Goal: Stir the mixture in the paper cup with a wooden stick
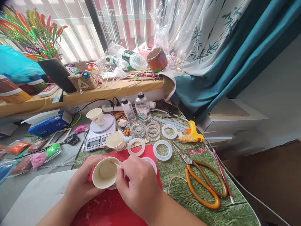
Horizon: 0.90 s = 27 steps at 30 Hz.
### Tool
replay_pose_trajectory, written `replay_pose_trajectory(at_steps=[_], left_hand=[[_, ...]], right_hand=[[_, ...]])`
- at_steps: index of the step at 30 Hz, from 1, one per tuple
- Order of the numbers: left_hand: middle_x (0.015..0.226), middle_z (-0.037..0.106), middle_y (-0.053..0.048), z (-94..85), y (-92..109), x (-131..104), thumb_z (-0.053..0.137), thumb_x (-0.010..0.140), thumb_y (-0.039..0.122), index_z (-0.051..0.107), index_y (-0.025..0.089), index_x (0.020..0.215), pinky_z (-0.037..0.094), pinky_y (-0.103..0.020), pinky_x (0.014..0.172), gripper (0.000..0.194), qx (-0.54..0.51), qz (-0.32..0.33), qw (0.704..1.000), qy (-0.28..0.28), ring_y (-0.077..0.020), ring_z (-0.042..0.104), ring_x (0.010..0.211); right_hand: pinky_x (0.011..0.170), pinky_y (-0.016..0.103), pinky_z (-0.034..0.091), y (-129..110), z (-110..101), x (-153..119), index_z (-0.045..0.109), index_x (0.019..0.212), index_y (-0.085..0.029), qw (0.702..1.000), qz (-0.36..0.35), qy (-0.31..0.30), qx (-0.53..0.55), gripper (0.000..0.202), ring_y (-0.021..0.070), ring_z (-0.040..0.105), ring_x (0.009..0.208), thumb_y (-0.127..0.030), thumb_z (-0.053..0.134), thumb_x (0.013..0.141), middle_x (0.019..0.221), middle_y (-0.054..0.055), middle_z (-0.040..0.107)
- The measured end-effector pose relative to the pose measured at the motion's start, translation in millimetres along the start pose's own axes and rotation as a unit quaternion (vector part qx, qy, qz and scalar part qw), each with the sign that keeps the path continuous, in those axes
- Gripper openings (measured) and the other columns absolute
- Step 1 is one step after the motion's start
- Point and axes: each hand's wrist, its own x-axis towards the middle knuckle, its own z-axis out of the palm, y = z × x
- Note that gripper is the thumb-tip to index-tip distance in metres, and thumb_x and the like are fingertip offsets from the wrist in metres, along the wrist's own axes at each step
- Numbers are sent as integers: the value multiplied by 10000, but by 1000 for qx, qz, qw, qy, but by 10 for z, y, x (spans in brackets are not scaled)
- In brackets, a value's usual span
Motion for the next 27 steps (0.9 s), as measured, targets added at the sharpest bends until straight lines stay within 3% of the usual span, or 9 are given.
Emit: replay_pose_trajectory(at_steps=[3, 7, 11, 14, 18, 20, 24, 27], left_hand=[[1261, 817, -81, 6, -47, -23, 926, 880, 387, 672, 340, 1414, 667, -406, 937, 593, 3, 15, 1000, 22, -306, 799, 1138], [1296, 787, -109, 24, -74, -18, 887, 927, 393, 663, 322, 1378, 682, -432, 944, 509, 17, 14, 998, 62, -312, 800, 1169], [1294, 768, -115, 38, -70, -11, 855, 960, 386, 648, 301, 1361, 678, -438, 958, 459, 39, 20, 996, 73, -302, 792, 1178], [1309, 755, -116, 46, -72, -19, 850, 961, 358, 649, 294, 1373, 674, -435, 965, 463, 38, 24, 996, 71, -300, 779, 1194], [1321, 739, -112, 54, -84, -6, 848, 970, 355, 639, 286, 1377, 658, -421, 1000, 463, 45, 31, 995, 86, -283, 758, 1208], [1319, 742, -108, 52, -86, 8, 843, 969, 321, 627, 291, 1382, 648, -436, 1021, 467, 54, 37, 993, 99, -284, 754, 1207], [1327, 746, -112, 34, -69, 21, 823, 974, 304, 609, 306, 1410, 651, -467, 1018, 485, 66, 39, 993, 89, -297, 762, 1196], [1334, 745, -117, 34, -58, 11, 816, 981, 315, 615, 306, 1410, 654, -468, 1019, 474, 66, 35, 994, 83, -300, 767, 1202]], right_hand=[[590, 297, 295, -19, 7, 9, 406, 745, -249, 999, 24, -32, 21, 309, 137, 436, 593, -153, 566, 990, 665, -39, 491], [577, 251, 349, -49, 13, 7, 470, 752, -243, 990, 73, -58, 107, 266, 116, 483, 577, -170, 602, 972, 645, -52, 537], [593, 274, 332, -24, 11, 8, 481, 755, -239, 995, 66, -28, 72, 267, 126, 468, 592, -179, 577, 997, 659, -44, 531], [596, 291, 309, -16, 30, 4, 454, 747, -240, 994, 75, -51, 57, 278, 134, 455, 603, -184, 561, 997, 668, -37, 517], [590, 253, 362, -58, 59, -16, 470, 745, -238, 973, 106, -123, 164, 239, 124, 504, 609, -179, 597, 939, 685, -36, 563], [605, 245, 394, -67, 60, -22, 527, 771, -235, 968, 113, -118, 191, 202, 128, 528, 625, -196, 603, 954, 711, -28, 596], [602, 283, 346, -31, 53, -23, 508, 773, -240, 985, 129, -70, 90, 247, 143, 477, 619, -223, 566, 1012, 691, -28, 548], [600, 283, 339, -17, 61, -29, 472, 758, -241, 982, 121, -112, 92, 260, 141, 487, 621, -205, 566, 998, 699, -26, 552]])
